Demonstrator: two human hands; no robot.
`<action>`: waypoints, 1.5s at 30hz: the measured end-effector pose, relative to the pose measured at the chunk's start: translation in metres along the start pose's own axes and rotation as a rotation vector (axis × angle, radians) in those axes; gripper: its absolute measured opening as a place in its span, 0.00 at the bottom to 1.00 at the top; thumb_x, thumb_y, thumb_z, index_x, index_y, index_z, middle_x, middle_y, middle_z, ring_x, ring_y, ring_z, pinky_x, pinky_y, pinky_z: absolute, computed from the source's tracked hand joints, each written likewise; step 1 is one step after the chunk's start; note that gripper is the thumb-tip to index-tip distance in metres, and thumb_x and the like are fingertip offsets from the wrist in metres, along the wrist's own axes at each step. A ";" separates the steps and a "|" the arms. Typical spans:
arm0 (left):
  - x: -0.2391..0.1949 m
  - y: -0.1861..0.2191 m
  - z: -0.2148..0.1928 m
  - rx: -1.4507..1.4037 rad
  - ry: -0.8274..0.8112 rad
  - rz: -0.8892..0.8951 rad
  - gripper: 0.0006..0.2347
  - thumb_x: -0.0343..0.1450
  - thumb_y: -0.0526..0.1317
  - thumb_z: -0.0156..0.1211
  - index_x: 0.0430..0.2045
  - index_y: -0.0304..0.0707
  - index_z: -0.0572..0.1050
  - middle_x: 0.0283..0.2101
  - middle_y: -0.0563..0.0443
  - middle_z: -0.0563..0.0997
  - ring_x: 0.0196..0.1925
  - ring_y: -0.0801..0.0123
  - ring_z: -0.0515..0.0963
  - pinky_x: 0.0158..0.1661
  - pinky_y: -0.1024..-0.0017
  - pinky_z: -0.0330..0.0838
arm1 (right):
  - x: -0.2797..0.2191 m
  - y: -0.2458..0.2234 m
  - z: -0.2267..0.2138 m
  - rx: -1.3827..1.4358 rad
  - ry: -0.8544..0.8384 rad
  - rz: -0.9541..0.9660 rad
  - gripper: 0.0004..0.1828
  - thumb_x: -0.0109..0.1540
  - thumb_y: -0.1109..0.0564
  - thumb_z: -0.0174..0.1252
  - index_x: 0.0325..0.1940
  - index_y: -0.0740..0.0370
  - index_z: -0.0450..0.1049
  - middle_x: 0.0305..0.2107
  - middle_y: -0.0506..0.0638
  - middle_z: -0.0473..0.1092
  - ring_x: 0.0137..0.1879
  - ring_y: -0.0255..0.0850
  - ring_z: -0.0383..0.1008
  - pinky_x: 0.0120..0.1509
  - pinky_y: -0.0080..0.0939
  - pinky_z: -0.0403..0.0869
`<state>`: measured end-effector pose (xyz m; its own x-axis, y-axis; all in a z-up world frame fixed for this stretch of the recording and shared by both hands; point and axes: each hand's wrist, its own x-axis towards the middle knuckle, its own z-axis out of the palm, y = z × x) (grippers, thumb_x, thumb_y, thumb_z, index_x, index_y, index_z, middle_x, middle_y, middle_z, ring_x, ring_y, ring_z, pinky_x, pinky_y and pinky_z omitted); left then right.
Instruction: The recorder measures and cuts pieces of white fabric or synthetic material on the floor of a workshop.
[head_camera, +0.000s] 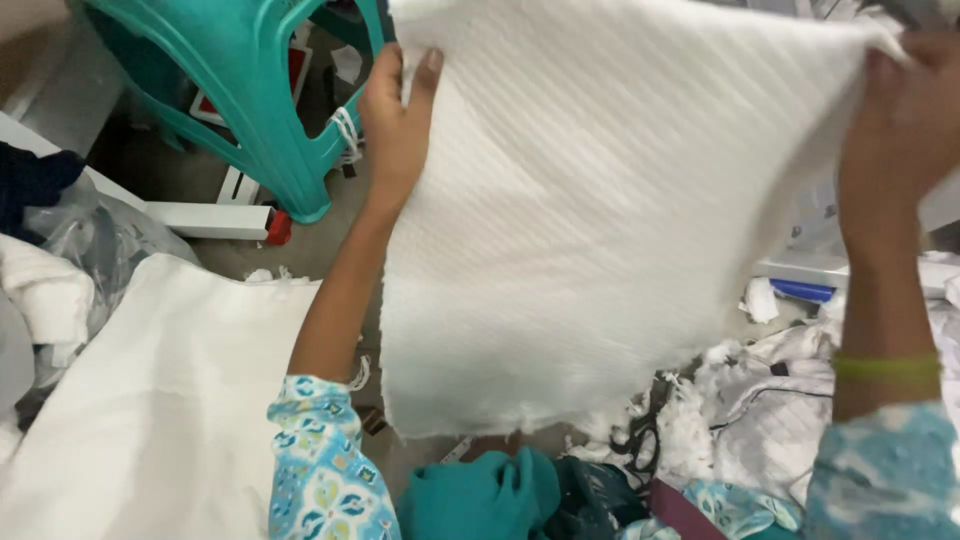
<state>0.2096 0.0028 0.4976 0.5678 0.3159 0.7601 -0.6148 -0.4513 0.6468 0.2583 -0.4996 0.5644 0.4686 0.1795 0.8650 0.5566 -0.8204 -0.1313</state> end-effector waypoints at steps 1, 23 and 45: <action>0.008 -0.053 0.014 0.113 0.056 -0.023 0.20 0.81 0.48 0.61 0.31 0.28 0.64 0.30 0.49 0.55 0.30 0.71 0.55 0.30 0.72 0.52 | 0.028 -0.009 0.045 -0.018 -0.029 -0.037 0.14 0.76 0.55 0.55 0.61 0.66 0.71 0.51 0.61 0.73 0.58 0.56 0.73 0.63 0.54 0.70; -0.462 -0.213 -0.109 0.912 -0.252 -0.689 0.24 0.72 0.41 0.63 0.60 0.24 0.68 0.59 0.23 0.73 0.61 0.32 0.71 0.60 0.48 0.64 | -0.447 -0.176 0.172 0.420 -0.743 0.549 0.28 0.61 0.45 0.65 0.60 0.63 0.73 0.57 0.60 0.71 0.62 0.56 0.71 0.65 0.53 0.69; -0.454 -0.260 -0.074 0.519 -0.047 -0.774 0.20 0.75 0.44 0.61 0.55 0.23 0.70 0.52 0.29 0.78 0.53 0.44 0.79 0.53 0.56 0.71 | -0.492 -0.138 0.124 0.084 -0.701 0.787 0.24 0.59 0.39 0.68 0.37 0.64 0.77 0.32 0.57 0.73 0.38 0.51 0.74 0.44 0.49 0.73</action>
<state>0.0714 0.0382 -0.0110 0.7460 0.6554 0.1178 0.2594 -0.4490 0.8551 0.0360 -0.4078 0.0974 0.9945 -0.0909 0.0516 -0.0431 -0.8064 -0.5898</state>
